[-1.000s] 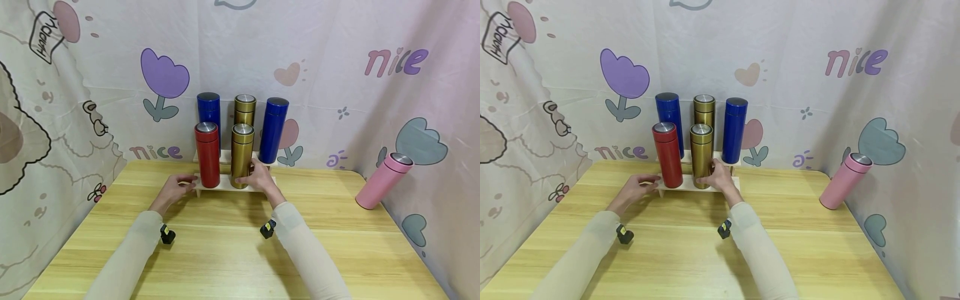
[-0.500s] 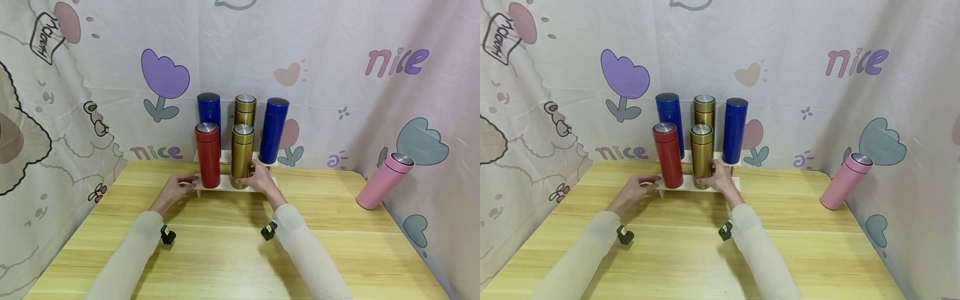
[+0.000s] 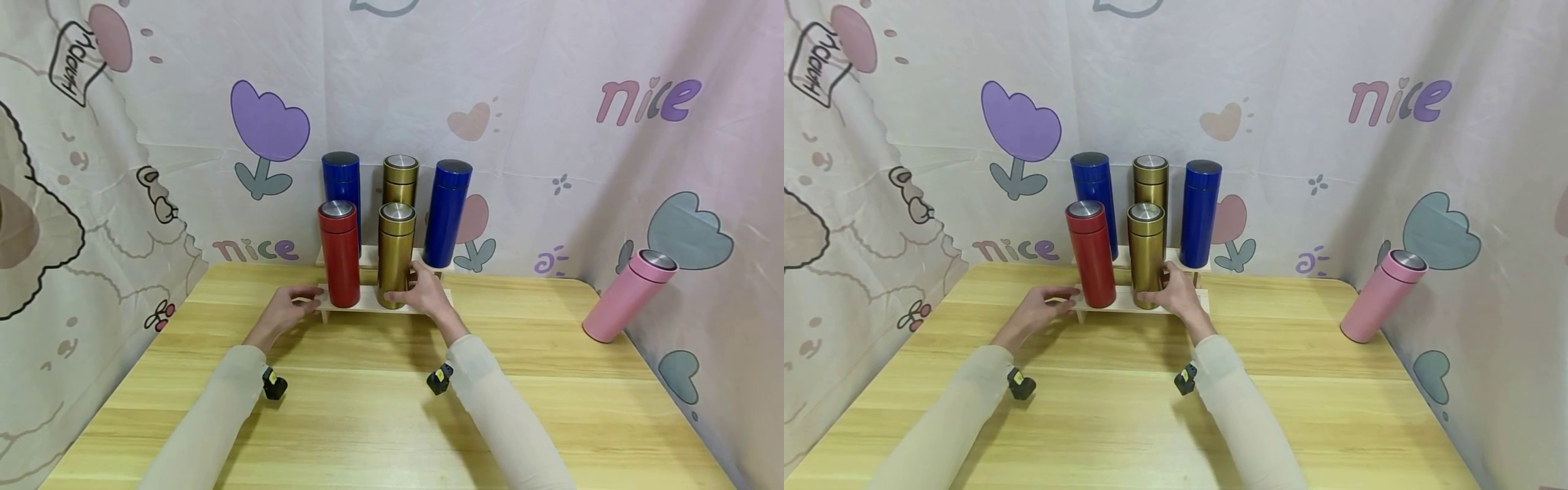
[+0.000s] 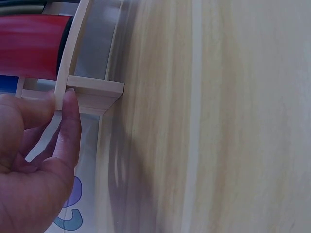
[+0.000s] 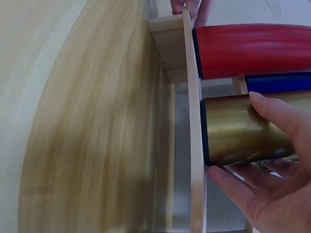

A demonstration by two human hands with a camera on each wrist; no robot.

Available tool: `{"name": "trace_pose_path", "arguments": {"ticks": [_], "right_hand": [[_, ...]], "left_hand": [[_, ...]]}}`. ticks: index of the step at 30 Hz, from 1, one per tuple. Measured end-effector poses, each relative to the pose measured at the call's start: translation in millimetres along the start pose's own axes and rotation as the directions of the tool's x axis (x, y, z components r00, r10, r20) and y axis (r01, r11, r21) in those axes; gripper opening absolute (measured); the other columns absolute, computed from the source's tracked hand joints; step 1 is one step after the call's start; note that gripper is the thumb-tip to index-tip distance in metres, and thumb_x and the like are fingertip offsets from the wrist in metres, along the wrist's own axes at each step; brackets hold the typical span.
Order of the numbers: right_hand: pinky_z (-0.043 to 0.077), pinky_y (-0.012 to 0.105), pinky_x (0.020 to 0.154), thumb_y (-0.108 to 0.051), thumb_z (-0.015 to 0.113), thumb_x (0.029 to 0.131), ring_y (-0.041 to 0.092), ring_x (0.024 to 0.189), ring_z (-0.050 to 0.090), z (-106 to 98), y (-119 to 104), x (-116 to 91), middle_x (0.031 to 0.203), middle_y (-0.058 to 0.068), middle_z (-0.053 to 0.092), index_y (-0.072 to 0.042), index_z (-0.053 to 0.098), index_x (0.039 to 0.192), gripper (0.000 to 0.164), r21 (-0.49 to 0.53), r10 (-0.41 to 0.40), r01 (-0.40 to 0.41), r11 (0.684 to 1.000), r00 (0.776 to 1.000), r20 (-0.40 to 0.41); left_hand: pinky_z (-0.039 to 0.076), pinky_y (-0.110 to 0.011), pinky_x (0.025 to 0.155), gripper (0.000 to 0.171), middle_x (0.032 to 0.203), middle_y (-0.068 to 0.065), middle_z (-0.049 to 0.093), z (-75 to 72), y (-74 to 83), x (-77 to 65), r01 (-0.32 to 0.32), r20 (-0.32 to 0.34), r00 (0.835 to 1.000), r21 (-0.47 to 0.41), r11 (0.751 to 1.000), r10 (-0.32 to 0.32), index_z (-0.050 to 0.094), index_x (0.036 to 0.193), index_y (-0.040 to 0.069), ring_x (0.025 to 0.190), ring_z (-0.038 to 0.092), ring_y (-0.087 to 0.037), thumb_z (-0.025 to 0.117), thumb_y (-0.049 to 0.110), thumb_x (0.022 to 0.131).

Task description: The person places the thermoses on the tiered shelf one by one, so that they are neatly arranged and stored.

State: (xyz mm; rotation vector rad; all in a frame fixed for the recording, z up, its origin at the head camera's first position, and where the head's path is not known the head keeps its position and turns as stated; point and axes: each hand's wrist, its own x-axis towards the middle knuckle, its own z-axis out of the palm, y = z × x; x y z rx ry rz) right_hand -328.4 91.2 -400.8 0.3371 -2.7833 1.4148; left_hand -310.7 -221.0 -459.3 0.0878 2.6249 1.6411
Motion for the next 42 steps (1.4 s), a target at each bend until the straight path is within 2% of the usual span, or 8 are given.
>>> {"name": "trace_pose_path", "arguments": {"ticks": [6, 13, 18, 26, 36, 42], "right_hand": [[0.054, 0.048, 0.107, -0.025, 0.091, 0.078, 0.033, 0.123, 0.066, -0.2, 0.3, -0.5, 0.132, 0.019, 0.068, -0.003, 0.052, 0.144, 0.079, 0.008, -0.010, 0.010, 1.000, 1.000, 0.001], [0.053, 0.047, 0.109, -0.021, 0.091, 0.078, 0.034, 0.128, 0.064, -2.2, 0.3, -0.5, 0.140, 0.018, 0.064, -0.005, 0.045, 0.150, 0.087, 0.092, 0.021, -0.022, 0.996, 1.000, 0.013], [0.053, 0.047, 0.109, -0.020, 0.092, 0.077, 0.034, 0.127, 0.064, -6.0, 0.7, -1.8, 0.136, 0.017, 0.066, -0.006, 0.048, 0.146, 0.083, 0.110, 0.037, -0.038, 0.993, 0.999, 0.017], [0.056, 0.048, 0.106, -0.014, 0.089, 0.080, 0.039, 0.127, 0.064, -15.4, 6.2, -8.9, 0.136, 0.024, 0.065, -0.001, 0.046, 0.146, 0.081, 0.169, 0.004, -0.009, 0.986, 0.999, 0.032], [0.058, 0.049, 0.101, -0.018, 0.087, 0.083, 0.042, 0.123, 0.066, -32.9, 10.6, -16.4, 0.138, 0.026, 0.063, -0.005, 0.047, 0.147, 0.077, 0.109, -0.008, 0.005, 0.994, 1.000, 0.027], [0.056, 0.051, 0.104, -0.020, 0.086, 0.084, 0.043, 0.126, 0.063, -42.3, 14.6, -20.6, 0.139, 0.027, 0.062, -0.004, 0.048, 0.147, 0.075, 0.086, -0.029, 0.026, 0.996, 0.999, 0.030]], "left_hand": [[0.063, -0.034, 0.090, 0.038, 0.140, -0.026, 0.062, -0.3, 1.6, -0.4, 0.000, 0.006, 1.000, -0.007, 1.000, 0.000, 0.064, 0.137, -0.001, 0.103, 0.071, -0.024, 0.066, 0.011, 0.101], [0.063, -0.036, 0.090, 0.039, 0.141, -0.026, 0.062, -1.3, 3.3, -2.0, 0.000, 0.012, 1.000, -0.023, 1.000, 0.000, 0.064, 0.137, -0.001, 0.102, 0.073, -0.023, 0.066, 0.011, 0.101], [0.064, -0.035, 0.089, 0.038, 0.141, -0.026, 0.062, -0.9, 1.9, -0.3, 0.001, 0.008, 1.000, -0.021, 1.000, 0.000, 0.064, 0.137, -0.002, 0.102, 0.073, -0.025, 0.066, 0.010, 0.100], [0.064, -0.033, 0.089, 0.037, 0.141, -0.026, 0.062, -0.1, 1.8, 1.1, 0.006, 0.003, 1.000, -0.019, 1.000, -0.006, 0.064, 0.136, -0.002, 0.101, 0.073, -0.025, 0.065, 0.007, 0.101], [0.063, -0.035, 0.091, 0.037, 0.142, -0.026, 0.062, 0.6, 4.6, -0.6, 0.012, 0.008, 1.000, -0.006, 1.000, -0.012, 0.064, 0.137, -0.001, 0.100, 0.073, -0.023, 0.065, 0.009, 0.101], [0.063, -0.035, 0.091, 0.038, 0.142, -0.025, 0.061, 0.9, 5.6, -1.8, 0.028, 0.010, 1.000, -0.006, 1.000, -0.028, 0.064, 0.137, 0.000, 0.101, 0.072, -0.022, 0.065, 0.010, 0.101]]}}
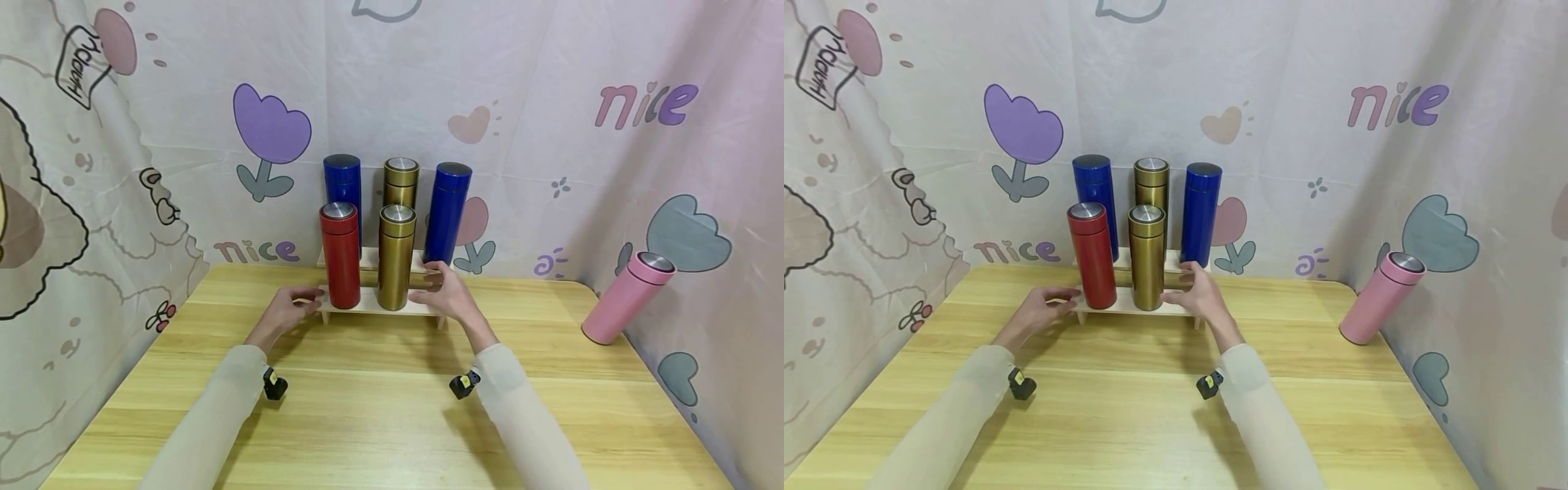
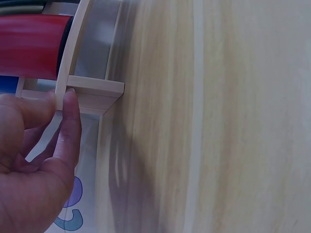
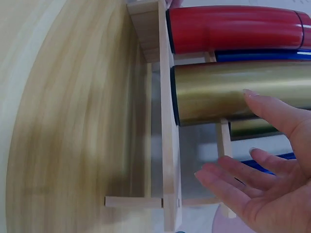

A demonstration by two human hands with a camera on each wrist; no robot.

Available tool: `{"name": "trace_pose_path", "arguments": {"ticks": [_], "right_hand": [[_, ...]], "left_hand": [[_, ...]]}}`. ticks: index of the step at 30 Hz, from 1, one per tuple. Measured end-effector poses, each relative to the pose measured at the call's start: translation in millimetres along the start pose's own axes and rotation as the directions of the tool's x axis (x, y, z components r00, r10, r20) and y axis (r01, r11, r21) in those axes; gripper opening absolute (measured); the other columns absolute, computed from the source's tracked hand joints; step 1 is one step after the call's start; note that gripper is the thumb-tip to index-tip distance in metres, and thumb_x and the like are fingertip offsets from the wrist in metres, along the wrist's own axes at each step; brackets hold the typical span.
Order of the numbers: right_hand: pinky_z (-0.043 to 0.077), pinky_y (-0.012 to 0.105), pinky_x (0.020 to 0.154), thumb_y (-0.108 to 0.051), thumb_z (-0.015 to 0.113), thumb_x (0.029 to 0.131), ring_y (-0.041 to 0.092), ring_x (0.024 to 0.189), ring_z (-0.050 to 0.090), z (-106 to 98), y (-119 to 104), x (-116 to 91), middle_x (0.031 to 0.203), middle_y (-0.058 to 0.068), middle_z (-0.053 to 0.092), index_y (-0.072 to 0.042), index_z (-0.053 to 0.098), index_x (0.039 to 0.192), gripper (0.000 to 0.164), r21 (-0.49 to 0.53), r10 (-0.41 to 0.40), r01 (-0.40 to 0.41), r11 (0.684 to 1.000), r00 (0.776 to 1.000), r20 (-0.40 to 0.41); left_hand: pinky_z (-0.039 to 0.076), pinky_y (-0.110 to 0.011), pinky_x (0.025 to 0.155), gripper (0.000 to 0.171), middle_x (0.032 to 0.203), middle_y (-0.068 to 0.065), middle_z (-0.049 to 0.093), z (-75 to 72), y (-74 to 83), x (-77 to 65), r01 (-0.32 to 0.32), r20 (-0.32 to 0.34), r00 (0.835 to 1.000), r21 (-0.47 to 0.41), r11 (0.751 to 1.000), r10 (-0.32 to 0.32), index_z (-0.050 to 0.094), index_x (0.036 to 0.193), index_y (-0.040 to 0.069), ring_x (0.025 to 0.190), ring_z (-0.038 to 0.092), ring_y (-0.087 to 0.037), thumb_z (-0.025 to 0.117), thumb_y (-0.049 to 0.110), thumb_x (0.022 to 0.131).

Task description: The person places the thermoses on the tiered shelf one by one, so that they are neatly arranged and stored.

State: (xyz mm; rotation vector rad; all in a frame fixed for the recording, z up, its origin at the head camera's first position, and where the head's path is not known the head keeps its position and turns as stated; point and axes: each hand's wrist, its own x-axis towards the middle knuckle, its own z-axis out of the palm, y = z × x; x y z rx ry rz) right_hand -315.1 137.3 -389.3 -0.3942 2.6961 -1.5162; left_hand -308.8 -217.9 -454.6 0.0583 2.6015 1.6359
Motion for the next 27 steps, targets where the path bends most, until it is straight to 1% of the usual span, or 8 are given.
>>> {"name": "trace_pose_path", "arguments": {"ticks": [6, 11, 14, 20, 27], "right_hand": [[0.054, 0.054, 0.106, -0.022, 0.084, 0.086, 0.046, 0.129, 0.061, -7.7, 4.2, -4.0, 0.141, 0.031, 0.059, -0.003, 0.048, 0.147, 0.073, 0.004, 0.001, -0.001, 1.000, 1.000, -0.003], [0.056, 0.052, 0.103, -0.022, 0.086, 0.084, 0.043, 0.124, 0.066, -12.3, 5.5, -8.8, 0.137, 0.026, 0.064, -0.006, 0.049, 0.146, 0.074, 0.011, 0.025, -0.025, 1.000, 1.000, -0.019], [0.057, 0.051, 0.102, -0.021, 0.086, 0.084, 0.041, 0.122, 0.067, -15.6, 6.0, -10.7, 0.134, 0.026, 0.065, -0.005, 0.049, 0.145, 0.073, 0.016, 0.025, -0.024, 1.000, 0.999, -0.026], [0.058, 0.051, 0.101, -0.022, 0.084, 0.086, 0.042, 0.127, 0.063, -24.2, 8.9, -13.2, 0.140, 0.024, 0.063, -0.006, 0.049, 0.146, 0.071, 0.005, 0.029, -0.029, 1.000, 0.999, -0.025], [0.055, 0.054, 0.105, -0.024, 0.081, 0.089, 0.045, 0.129, 0.060, -36.6, 13.4, -19.1, 0.143, 0.025, 0.060, -0.004, 0.052, 0.144, 0.065, -0.025, 0.054, -0.055, 0.998, 0.998, -0.029]], "left_hand": [[0.063, -0.034, 0.090, 0.037, 0.142, -0.024, 0.062, 0.5, 0.3, -1.2, 0.008, -0.004, 1.000, 0.005, 1.000, -0.008, 0.065, 0.137, 0.001, 0.099, 0.072, -0.022, 0.065, 0.009, 0.101], [0.063, -0.035, 0.091, 0.037, 0.142, -0.025, 0.062, 0.7, 0.6, -1.4, 0.000, -0.002, 1.000, -0.001, 1.000, 0.000, 0.064, 0.137, 0.000, 0.099, 0.072, -0.021, 0.065, 0.009, 0.101], [0.063, -0.035, 0.091, 0.038, 0.142, -0.026, 0.061, 0.8, 0.2, -1.6, -0.003, -0.001, 1.000, -0.005, 1.000, 0.003, 0.064, 0.137, -0.001, 0.098, 0.072, -0.020, 0.065, 0.009, 0.101], [0.063, -0.036, 0.091, 0.037, 0.141, -0.026, 0.062, 0.2, -1.3, -1.7, -0.013, -0.006, 1.000, -0.014, 1.000, 0.013, 0.064, 0.136, -0.002, 0.098, 0.072, -0.020, 0.065, 0.007, 0.101], [0.063, -0.035, 0.091, 0.036, 0.141, -0.024, 0.063, 1.0, -3.3, 0.0, 0.004, -0.008, 1.000, -0.002, 1.000, -0.004, 0.066, 0.136, 0.001, 0.100, 0.072, -0.021, 0.066, 0.009, 0.100]]}}
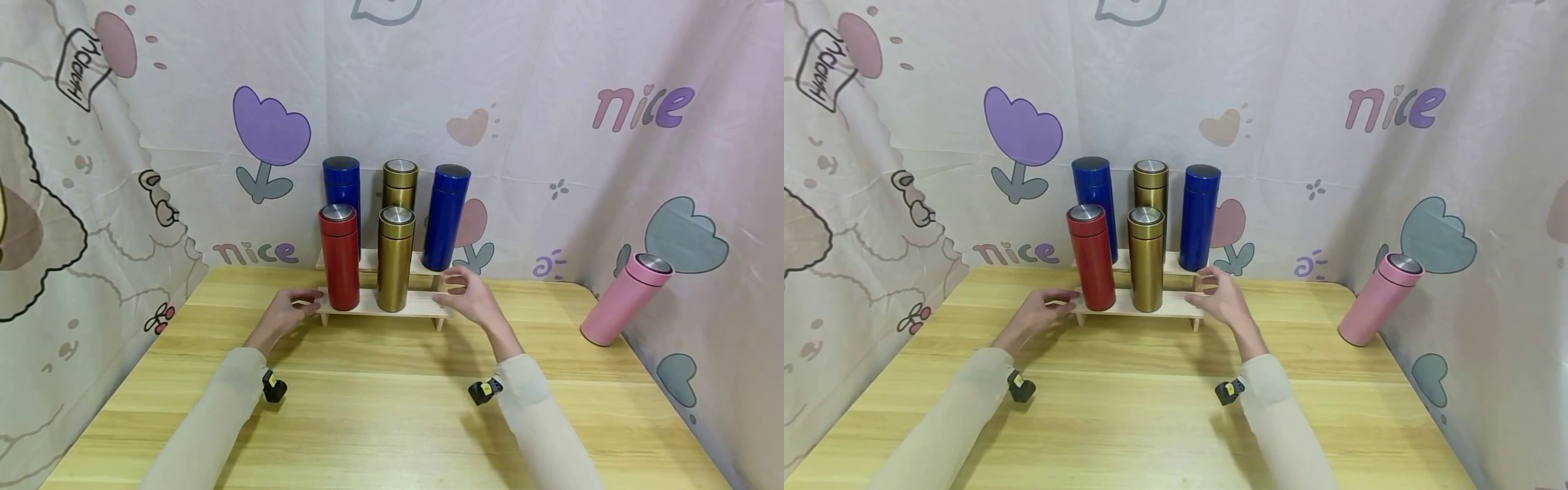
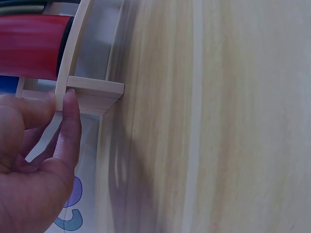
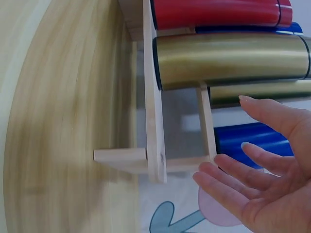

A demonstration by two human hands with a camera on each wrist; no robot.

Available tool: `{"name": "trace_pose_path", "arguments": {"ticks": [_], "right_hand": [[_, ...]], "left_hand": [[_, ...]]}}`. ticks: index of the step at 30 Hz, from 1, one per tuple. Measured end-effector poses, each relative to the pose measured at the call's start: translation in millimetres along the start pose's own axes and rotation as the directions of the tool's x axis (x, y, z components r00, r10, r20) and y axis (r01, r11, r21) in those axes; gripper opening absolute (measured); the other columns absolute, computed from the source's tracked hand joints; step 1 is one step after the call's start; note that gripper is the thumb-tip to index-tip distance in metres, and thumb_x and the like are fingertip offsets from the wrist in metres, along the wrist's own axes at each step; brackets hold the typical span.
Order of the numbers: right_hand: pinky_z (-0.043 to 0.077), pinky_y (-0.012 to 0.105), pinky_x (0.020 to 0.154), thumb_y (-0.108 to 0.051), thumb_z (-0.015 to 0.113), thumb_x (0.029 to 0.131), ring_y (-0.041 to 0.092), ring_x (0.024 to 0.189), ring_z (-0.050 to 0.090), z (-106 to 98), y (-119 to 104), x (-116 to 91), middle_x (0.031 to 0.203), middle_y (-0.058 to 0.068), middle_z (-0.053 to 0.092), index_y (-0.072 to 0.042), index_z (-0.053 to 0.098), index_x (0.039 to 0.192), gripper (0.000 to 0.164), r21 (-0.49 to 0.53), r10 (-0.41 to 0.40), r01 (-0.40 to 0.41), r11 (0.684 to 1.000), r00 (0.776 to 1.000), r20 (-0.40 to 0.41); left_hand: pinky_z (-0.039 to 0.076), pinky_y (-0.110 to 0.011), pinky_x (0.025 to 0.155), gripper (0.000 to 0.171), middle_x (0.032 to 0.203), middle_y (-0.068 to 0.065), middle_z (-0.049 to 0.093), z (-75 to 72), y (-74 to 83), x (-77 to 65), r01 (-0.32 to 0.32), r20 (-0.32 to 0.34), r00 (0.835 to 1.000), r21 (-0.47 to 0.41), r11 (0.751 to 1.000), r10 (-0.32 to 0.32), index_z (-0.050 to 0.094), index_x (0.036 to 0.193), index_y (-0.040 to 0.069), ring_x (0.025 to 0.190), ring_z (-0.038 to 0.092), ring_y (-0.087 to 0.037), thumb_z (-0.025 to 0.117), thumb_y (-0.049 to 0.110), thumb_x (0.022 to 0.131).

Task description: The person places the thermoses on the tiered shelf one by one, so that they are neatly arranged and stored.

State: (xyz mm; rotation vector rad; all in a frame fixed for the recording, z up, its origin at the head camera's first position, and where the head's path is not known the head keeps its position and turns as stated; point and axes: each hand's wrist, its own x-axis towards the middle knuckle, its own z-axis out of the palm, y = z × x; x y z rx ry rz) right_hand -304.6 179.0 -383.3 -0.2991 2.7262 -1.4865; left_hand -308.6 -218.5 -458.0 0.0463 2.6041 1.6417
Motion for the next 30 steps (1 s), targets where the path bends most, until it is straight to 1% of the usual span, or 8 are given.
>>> {"name": "trace_pose_path", "arguments": {"ticks": [5, 10, 13, 16, 20, 26, 30], "right_hand": [[0.054, 0.055, 0.106, -0.024, 0.080, 0.090, 0.044, 0.132, 0.059, -10.8, 4.4, -4.5, 0.146, 0.025, 0.058, -0.006, 0.051, 0.146, 0.065, -0.017, 0.023, -0.023, 1.000, 1.000, -0.003], [0.054, 0.055, 0.107, -0.024, 0.078, 0.091, 0.045, 0.132, 0.058, -23.3, 10.6, -7.2, 0.148, 0.025, 0.056, -0.004, 0.049, 0.148, 0.066, -0.046, 0.015, -0.015, 0.999, 1.000, -0.009], [0.054, 0.055, 0.107, -0.024, 0.078, 0.092, 0.046, 0.133, 0.058, -29.0, 14.1, -8.6, 0.148, 0.026, 0.055, -0.004, 0.049, 0.147, 0.065, -0.059, 0.012, -0.012, 0.998, 1.000, -0.009], [0.054, 0.056, 0.107, -0.022, 0.077, 0.093, 0.047, 0.133, 0.057, -33.2, 16.7, -10.8, 0.148, 0.027, 0.055, -0.005, 0.050, 0.146, 0.063, -0.065, 0.015, -0.016, 0.998, 1.000, -0.010], [0.053, 0.056, 0.107, -0.022, 0.077, 0.093, 0.047, 0.133, 0.057, -39.6, 20.7, -14.4, 0.149, 0.026, 0.055, -0.006, 0.050, 0.147, 0.063, -0.074, 0.019, -0.020, 0.997, 1.000, -0.016], [0.052, 0.057, 0.108, -0.024, 0.078, 0.092, 0.049, 0.134, 0.056, -51.3, 27.1, -20.3, 0.149, 0.026, 0.055, -0.005, 0.049, 0.149, 0.067, -0.097, 0.031, -0.034, 0.995, 0.999, -0.036], [0.052, 0.057, 0.108, -0.025, 0.078, 0.092, 0.049, 0.134, 0.056, -57.6, 30.3, -23.1, 0.148, 0.026, 0.055, -0.005, 0.049, 0.148, 0.066, -0.109, 0.037, -0.042, 0.993, 0.998, -0.043]], "left_hand": [[0.063, -0.032, 0.090, 0.037, 0.141, -0.023, 0.063, -0.3, -0.4, 0.6, -0.001, -0.002, 1.000, -0.002, 1.000, 0.001, 0.066, 0.137, 0.002, 0.098, 0.071, -0.018, 0.066, 0.008, 0.100], [0.064, -0.032, 0.089, 0.037, 0.141, -0.025, 0.062, -0.8, 0.0, 0.4, -0.014, 0.001, 1.000, -0.018, 1.000, 0.015, 0.065, 0.137, -0.001, 0.096, 0.071, -0.017, 0.065, 0.007, 0.100], [0.064, -0.031, 0.089, 0.037, 0.141, -0.024, 0.063, -0.7, -0.2, 0.1, -0.010, 0.002, 1.000, -0.014, 1.000, 0.010, 0.065, 0.136, 0.000, 0.095, 0.071, -0.016, 0.065, 0.007, 0.100], [0.063, -0.032, 0.090, 0.037, 0.141, -0.024, 0.062, -0.4, 0.2, -0.3, -0.010, 0.001, 1.000, -0.012, 1.000, 0.010, 0.065, 0.136, 0.000, 0.095, 0.071, -0.016, 0.066, 0.008, 0.100], [0.063, -0.034, 0.091, 0.037, 0.142, -0.025, 0.062, -0.4, 0.9, -0.8, -0.012, 0.001, 1.000, -0.009, 1.000, 0.012, 0.065, 0.136, 0.000, 0.097, 0.072, -0.018, 0.066, 0.008, 0.100], [0.064, -0.032, 0.089, 0.037, 0.140, -0.024, 0.063, -0.3, 1.0, -1.5, 0.003, -0.001, 1.000, -0.009, 1.000, -0.003, 0.066, 0.136, 0.001, 0.096, 0.071, -0.018, 0.067, 0.008, 0.099], [0.063, -0.031, 0.088, 0.037, 0.140, -0.024, 0.063, -0.2, 0.6, -1.0, 0.003, -0.001, 1.000, -0.003, 1.000, -0.003, 0.066, 0.136, 0.001, 0.097, 0.071, -0.019, 0.067, 0.008, 0.100]]}}
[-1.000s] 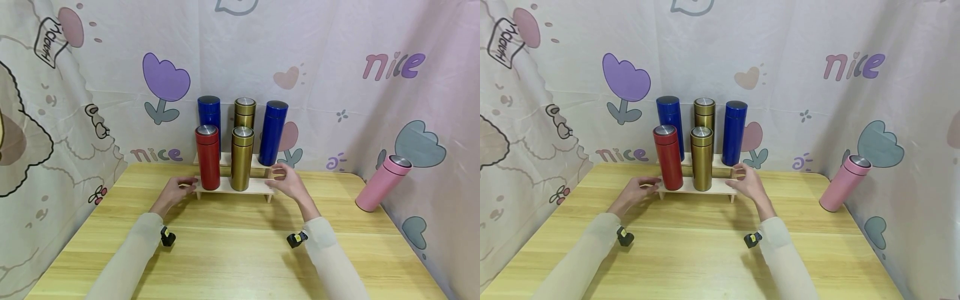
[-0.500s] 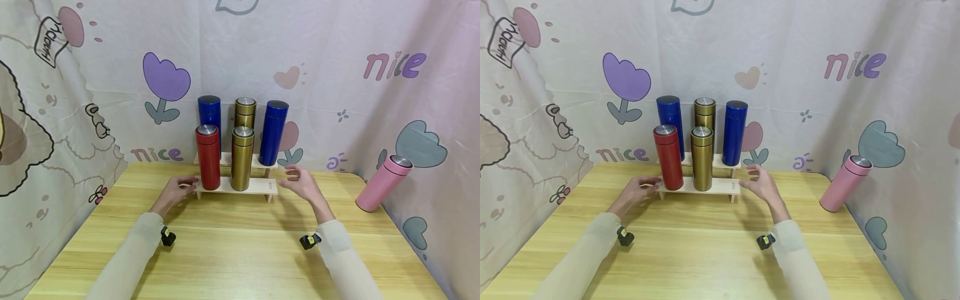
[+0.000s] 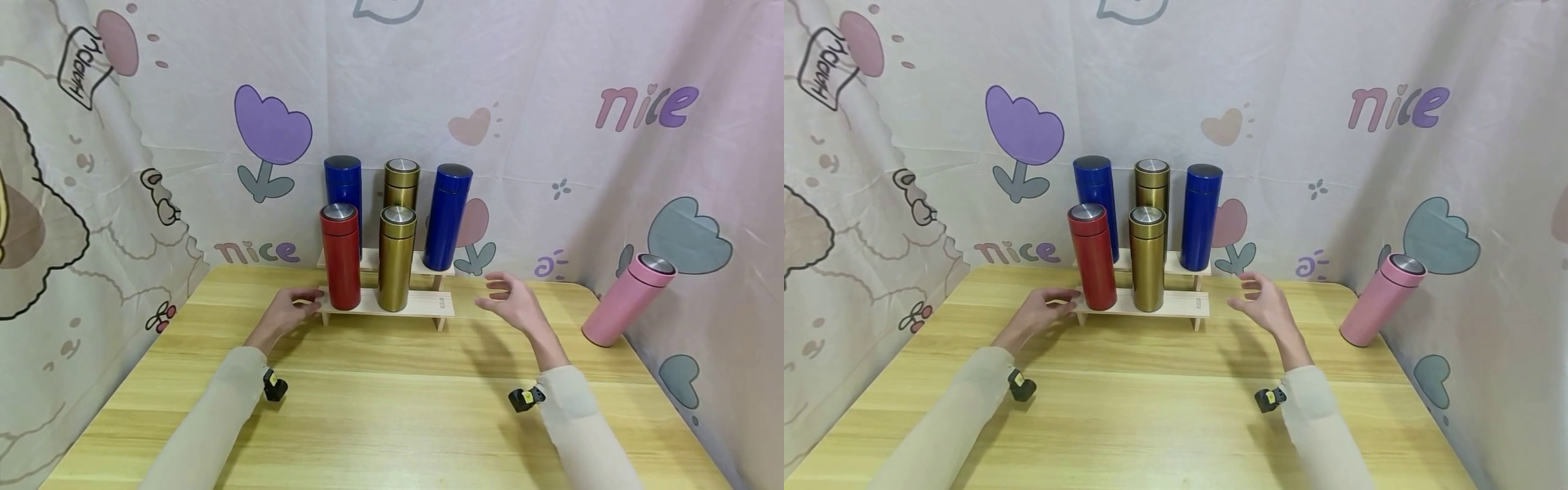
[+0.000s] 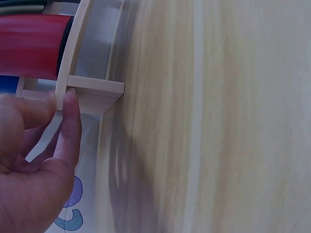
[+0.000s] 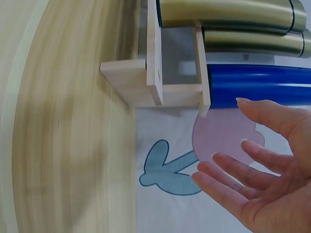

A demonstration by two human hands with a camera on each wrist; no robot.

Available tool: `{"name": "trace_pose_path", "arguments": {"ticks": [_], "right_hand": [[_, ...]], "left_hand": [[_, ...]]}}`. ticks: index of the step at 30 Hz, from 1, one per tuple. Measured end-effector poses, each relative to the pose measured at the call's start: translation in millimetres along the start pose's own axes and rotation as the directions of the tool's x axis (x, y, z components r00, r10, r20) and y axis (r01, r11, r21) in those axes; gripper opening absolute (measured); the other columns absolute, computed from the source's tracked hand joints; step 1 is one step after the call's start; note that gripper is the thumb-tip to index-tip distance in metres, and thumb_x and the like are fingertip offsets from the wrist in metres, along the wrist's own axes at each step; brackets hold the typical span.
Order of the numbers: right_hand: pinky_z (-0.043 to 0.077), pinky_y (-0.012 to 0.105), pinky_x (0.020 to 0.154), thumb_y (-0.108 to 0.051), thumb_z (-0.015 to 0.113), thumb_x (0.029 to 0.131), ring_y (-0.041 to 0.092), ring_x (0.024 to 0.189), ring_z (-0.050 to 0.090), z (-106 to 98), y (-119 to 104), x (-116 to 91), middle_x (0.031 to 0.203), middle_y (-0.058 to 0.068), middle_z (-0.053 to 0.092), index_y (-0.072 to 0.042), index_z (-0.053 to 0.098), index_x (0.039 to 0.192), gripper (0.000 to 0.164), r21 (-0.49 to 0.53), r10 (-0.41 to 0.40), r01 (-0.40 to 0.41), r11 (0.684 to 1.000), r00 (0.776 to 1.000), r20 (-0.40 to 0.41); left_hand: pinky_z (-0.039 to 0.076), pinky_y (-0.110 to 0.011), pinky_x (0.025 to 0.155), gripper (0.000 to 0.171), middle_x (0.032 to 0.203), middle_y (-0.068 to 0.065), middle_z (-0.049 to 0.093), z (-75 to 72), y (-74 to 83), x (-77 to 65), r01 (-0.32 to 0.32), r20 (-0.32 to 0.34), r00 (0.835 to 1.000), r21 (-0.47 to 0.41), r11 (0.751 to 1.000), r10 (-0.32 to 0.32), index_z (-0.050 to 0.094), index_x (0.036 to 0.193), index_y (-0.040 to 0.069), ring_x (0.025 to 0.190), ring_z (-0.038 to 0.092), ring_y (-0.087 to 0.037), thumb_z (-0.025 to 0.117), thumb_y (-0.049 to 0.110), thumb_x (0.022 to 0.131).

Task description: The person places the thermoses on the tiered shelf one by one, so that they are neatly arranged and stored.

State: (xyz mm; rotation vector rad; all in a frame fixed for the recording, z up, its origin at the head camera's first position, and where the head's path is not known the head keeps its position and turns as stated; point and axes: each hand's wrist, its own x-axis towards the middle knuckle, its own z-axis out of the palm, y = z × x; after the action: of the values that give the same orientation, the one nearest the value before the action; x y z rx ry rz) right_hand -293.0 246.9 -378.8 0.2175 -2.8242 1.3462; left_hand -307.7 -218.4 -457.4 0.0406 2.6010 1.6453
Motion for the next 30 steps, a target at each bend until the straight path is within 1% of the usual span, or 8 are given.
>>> {"name": "trace_pose_path", "arguments": {"ticks": [6, 12, 21, 26, 30], "right_hand": [[0.052, 0.058, 0.107, -0.026, 0.076, 0.094, 0.048, 0.135, 0.055, -9.1, 5.6, -4.2, 0.149, 0.027, 0.054, -0.004, 0.048, 0.149, 0.066, -0.021, 0.009, -0.009, 1.000, 1.000, 0.002], [0.051, 0.059, 0.108, -0.026, 0.075, 0.095, 0.049, 0.136, 0.054, -19.7, 12.0, -10.4, 0.151, 0.027, 0.052, -0.004, 0.046, 0.150, 0.066, -0.039, 0.027, -0.028, 0.999, 1.000, -0.012], [0.052, 0.059, 0.107, -0.032, 0.075, 0.095, 0.049, 0.135, 0.054, -35.5, 21.0, -18.2, 0.152, 0.029, 0.050, -0.002, 0.045, 0.150, 0.069, -0.075, 0.033, -0.035, 0.997, 0.999, -0.026], [0.054, 0.059, 0.105, -0.033, 0.075, 0.095, 0.051, 0.133, 0.055, -43.4, 28.9, -22.0, 0.151, 0.031, 0.050, 0.000, 0.044, 0.150, 0.070, -0.106, 0.030, -0.034, 0.994, 0.999, -0.044], [0.055, 0.059, 0.102, -0.030, 0.074, 0.096, 0.052, 0.132, 0.056, -51.3, 35.7, -26.4, 0.150, 0.033, 0.049, 0.001, 0.045, 0.149, 0.068, -0.124, 0.028, -0.034, 0.992, 0.998, -0.055]], "left_hand": [[0.063, -0.031, 0.089, 0.037, 0.141, -0.024, 0.063, -0.1, -1.6, 1.4, -0.008, 0.000, 1.000, 0.003, 1.000, 0.008, 0.066, 0.136, 0.001, 0.097, 0.072, -0.019, 0.066, 0.008, 0.100], [0.064, -0.032, 0.087, 0.038, 0.139, -0.028, 0.062, 0.5, -1.9, 2.5, -0.033, 0.011, 0.999, -0.023, 0.999, 0.034, 0.064, 0.137, -0.003, 0.095, 0.072, -0.017, 0.065, 0.006, 0.100], [0.064, -0.034, 0.088, 0.038, 0.139, -0.027, 0.063, -0.4, 0.4, 1.0, -0.031, 0.008, 0.999, -0.031, 0.999, 0.031, 0.064, 0.137, -0.002, 0.096, 0.072, -0.019, 0.066, 0.007, 0.100], [0.064, -0.032, 0.087, 0.038, 0.139, -0.027, 0.062, -0.8, -1.8, 2.0, -0.036, 0.010, 0.999, -0.023, 0.999, 0.036, 0.064, 0.137, -0.002, 0.096, 0.071, -0.018, 0.066, 0.006, 0.100], [0.064, -0.029, 0.085, 0.037, 0.138, -0.027, 0.063, -1.1, -2.5, 2.7, -0.040, 0.004, 0.999, -0.020, 0.999, 0.040, 0.064, 0.136, -0.003, 0.094, 0.071, -0.017, 0.065, 0.005, 0.100]]}}
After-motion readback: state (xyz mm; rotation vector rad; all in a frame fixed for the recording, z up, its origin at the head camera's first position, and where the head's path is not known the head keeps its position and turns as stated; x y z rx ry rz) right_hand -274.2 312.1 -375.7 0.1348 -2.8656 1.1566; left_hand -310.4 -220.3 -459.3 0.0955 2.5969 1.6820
